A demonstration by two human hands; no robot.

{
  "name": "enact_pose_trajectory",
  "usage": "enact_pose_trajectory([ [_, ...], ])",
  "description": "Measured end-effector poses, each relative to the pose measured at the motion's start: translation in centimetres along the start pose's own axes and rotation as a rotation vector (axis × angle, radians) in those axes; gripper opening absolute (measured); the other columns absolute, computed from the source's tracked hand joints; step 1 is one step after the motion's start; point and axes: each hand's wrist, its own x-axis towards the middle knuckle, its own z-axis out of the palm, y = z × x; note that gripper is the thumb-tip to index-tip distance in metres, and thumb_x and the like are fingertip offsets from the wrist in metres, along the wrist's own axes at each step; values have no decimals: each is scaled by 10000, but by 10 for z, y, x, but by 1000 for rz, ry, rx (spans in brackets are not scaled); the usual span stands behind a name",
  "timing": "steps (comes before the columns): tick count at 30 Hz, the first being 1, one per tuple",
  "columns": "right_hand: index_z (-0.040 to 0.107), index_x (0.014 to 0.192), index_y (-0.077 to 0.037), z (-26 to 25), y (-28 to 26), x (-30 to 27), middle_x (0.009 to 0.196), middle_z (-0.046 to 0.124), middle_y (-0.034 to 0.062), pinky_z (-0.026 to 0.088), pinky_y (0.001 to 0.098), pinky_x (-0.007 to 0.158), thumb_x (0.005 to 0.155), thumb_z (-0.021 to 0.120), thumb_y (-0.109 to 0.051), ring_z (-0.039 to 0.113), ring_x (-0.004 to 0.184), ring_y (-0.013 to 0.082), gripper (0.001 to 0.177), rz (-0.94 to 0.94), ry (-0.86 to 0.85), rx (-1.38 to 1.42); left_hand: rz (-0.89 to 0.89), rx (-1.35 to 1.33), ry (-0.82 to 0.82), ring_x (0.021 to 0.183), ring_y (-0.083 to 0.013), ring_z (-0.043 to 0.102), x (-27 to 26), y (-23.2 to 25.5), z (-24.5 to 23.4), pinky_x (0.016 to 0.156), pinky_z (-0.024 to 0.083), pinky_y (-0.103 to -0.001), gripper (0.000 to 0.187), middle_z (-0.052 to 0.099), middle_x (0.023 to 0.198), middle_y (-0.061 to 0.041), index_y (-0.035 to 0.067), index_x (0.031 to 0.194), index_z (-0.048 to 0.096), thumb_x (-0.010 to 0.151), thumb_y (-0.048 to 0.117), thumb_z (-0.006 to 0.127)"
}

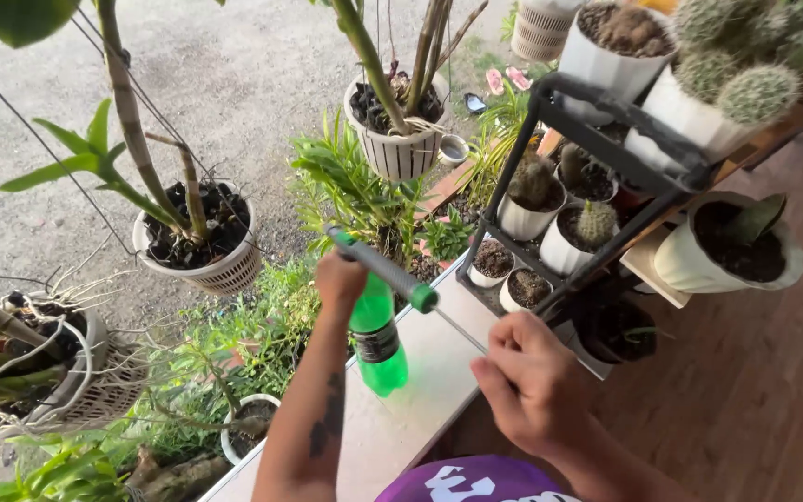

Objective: Watering hanging orchids and potted cacti using a manual pressure sprayer.

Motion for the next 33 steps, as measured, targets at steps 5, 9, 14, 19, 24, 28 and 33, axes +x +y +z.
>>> enact_pose_trajectory([
  [5, 602, 818, -14, 44, 16, 40, 879, 585, 138, 476, 435, 654, 890, 673, -87, 595, 794, 344, 125, -285, 180, -193, 36, -49, 20, 791, -421, 710, -24, 30, 11, 723, 551, -520, 439, 730, 803, -223, 37, 818, 751, 814, 476, 736],
  [9, 590, 735, -50, 5, -17, 29, 771, 554, 101, 472, 409, 595, 876, 673, -83, 595, 709, 299, 168, -257, 13, -115, 27, -104, 12, 774, -410, 717, -7, 10, -7, 692, 555, -514, 467, 731, 796, -213, 45, 816, 745, 779, 509, 791],
  [14, 548, 727, -30, 48, 15, 39, 777, 531, 131, 450, 435, 601, 869, 669, -61, 574, 704, 336, 189, -283, 64, -125, 90, -103, 106, 737, -408, 714, -12, 19, 6, 674, 553, -498, 433, 727, 778, -203, 66, 834, 753, 809, 495, 799],
  [19, 550, 755, -7, 25, 1, 39, 802, 528, 151, 441, 451, 611, 885, 670, -53, 565, 712, 360, 183, -292, 36, -109, 128, -35, 162, 706, -431, 695, 10, -2, 1, 643, 535, -511, 433, 713, 750, -219, 49, 806, 745, 782, 472, 831],
  [24, 561, 754, -1, 55, 15, 51, 788, 535, 148, 443, 438, 590, 871, 667, -46, 566, 686, 348, 164, -307, 88, -106, 120, -73, 163, 689, -422, 694, -7, 11, 20, 646, 539, -521, 367, 699, 736, -218, 54, 884, 732, 843, 416, 779],
  [28, 556, 744, -10, 42, 4, 51, 797, 542, 147, 441, 444, 597, 884, 675, -54, 572, 703, 356, 189, -336, 57, -99, 105, -47, 164, 712, -445, 685, -5, 0, 8, 641, 539, -533, 335, 695, 742, -229, 49, 887, 730, 853, 381, 762],
  [33, 582, 777, -7, 52, 7, 58, 795, 542, 122, 457, 406, 593, 900, 640, -69, 579, 680, 302, 150, -315, 59, -72, 156, -100, 197, 695, -428, 696, -1, 14, 4, 622, 545, -516, 349, 706, 746, -208, 50, 819, 708, 836, 394, 765],
])
